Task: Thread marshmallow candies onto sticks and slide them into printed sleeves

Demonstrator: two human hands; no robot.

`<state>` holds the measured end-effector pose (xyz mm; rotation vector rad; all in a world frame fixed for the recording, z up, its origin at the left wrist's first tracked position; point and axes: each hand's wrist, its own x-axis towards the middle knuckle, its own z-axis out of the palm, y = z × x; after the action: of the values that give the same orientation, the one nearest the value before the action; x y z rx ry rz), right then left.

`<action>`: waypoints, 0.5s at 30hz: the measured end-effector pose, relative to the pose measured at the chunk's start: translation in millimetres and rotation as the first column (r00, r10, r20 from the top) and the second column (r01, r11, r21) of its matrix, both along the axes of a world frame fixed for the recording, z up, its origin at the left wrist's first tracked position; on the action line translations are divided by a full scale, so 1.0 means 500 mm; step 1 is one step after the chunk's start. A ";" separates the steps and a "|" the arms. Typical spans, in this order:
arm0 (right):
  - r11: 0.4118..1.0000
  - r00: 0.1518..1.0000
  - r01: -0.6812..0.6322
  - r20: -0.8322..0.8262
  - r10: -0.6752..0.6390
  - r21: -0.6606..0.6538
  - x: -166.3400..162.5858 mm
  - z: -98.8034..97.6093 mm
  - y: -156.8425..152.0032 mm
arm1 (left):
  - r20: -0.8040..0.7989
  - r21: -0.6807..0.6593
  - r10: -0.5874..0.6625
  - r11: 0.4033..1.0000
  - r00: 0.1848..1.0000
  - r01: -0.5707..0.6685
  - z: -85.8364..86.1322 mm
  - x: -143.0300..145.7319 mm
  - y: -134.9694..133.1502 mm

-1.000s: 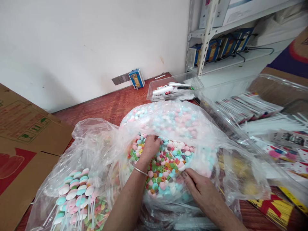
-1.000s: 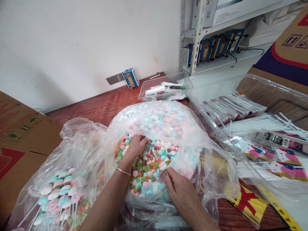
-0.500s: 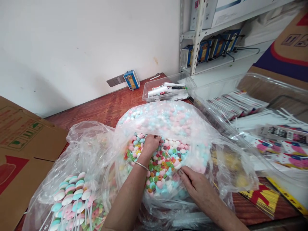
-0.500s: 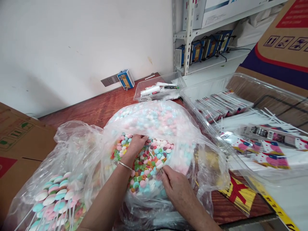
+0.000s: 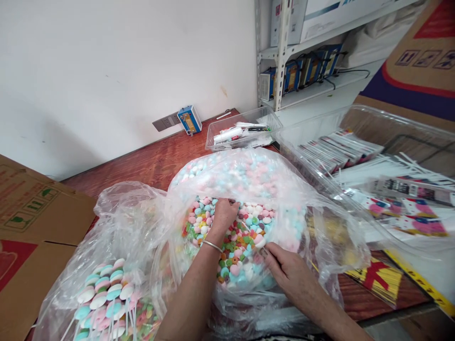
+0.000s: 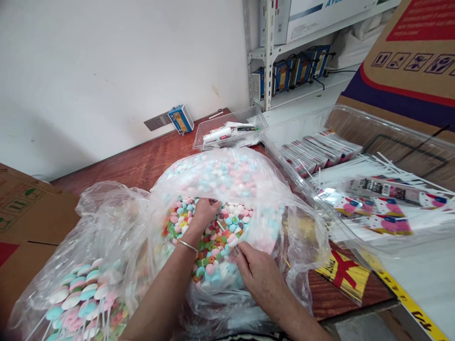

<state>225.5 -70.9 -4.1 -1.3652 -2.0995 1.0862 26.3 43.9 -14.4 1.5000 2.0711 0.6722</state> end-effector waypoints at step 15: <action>0.949 0.793 0.264 -0.521 -0.317 -0.175 0.007 0.027 0.046 | 0.571 0.123 -0.091 0.992 0.816 0.025 0.057 0.052 -0.101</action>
<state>229.0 -47.9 9.6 -1.1852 -1.3910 1.2657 52.1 -6.4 14.3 1.2054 1.5334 1.0787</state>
